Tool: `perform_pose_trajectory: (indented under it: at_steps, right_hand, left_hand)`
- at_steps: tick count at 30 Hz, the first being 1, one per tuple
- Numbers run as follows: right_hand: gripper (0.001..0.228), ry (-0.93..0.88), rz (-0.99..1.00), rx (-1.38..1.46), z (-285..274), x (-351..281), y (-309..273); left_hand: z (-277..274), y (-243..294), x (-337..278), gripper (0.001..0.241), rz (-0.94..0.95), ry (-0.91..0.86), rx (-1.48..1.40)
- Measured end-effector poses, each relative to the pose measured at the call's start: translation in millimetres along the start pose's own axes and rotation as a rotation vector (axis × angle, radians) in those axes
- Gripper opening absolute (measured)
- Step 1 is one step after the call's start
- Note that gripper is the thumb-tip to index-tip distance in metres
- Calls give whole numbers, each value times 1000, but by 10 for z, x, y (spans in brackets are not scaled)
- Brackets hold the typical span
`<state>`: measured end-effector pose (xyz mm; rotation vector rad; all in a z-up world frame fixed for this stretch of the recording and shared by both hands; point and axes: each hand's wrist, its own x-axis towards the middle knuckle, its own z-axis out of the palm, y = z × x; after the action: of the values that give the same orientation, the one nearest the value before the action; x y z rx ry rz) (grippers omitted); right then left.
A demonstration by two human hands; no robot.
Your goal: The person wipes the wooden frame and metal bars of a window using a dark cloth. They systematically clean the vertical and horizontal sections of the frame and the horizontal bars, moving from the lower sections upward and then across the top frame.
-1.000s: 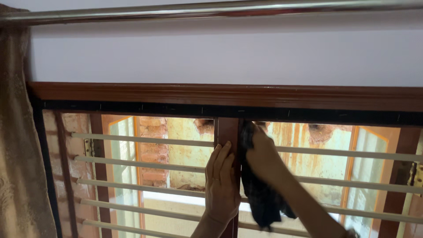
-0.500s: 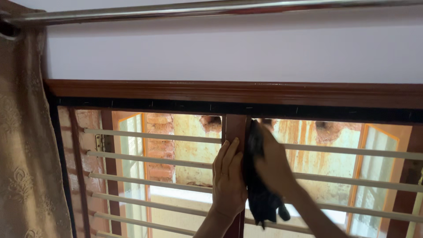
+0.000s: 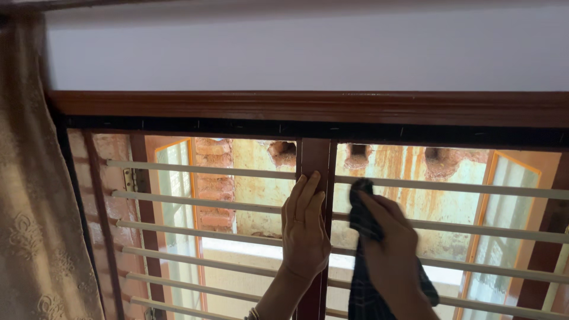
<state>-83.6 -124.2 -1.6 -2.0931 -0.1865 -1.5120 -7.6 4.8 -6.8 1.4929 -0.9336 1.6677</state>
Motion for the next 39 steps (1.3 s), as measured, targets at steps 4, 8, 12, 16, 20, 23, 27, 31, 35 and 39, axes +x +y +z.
perform_pose_trajectory:
  at_steps: [4,8,12,16,20,23,27,31,35,39]
  right_hand:
    - [69,-188,187,-67,303,-17,-211]
    - [66,116,-379,-375,385,-41,-177]
    - [41,-256,137,-187,358,346,-54]
    - [37,-431,596,-146,371,598,-90]
    - [45,-100,44,-105,393,181,-109]
    - [54,8,-195,-49,395,-123,-71]
    - [56,-128,13,6,330,130,-135]
    - [38,-489,602,10,236,591,-263]
    - [45,-256,223,-107,283,289,-244]
    - [68,-33,-311,-211,349,-223,-170]
  left_hand:
    - [-29,-4,1,26,23,27,-38]
    - [-15,-12,-6,24,14,43,-49]
    - [17,-25,-11,22,7,23,-36]
    - [-10,-44,5,23,11,25,-67]
    - [-43,-15,-1,23,6,21,-95]
    - [-62,-25,-1,23,14,26,-109]
    - [-35,-45,1,22,22,42,-136]
    - [-38,-29,-13,20,11,22,-118]
    - [-65,-22,7,18,27,38,-132]
    - [-81,-30,12,19,24,52,-173]
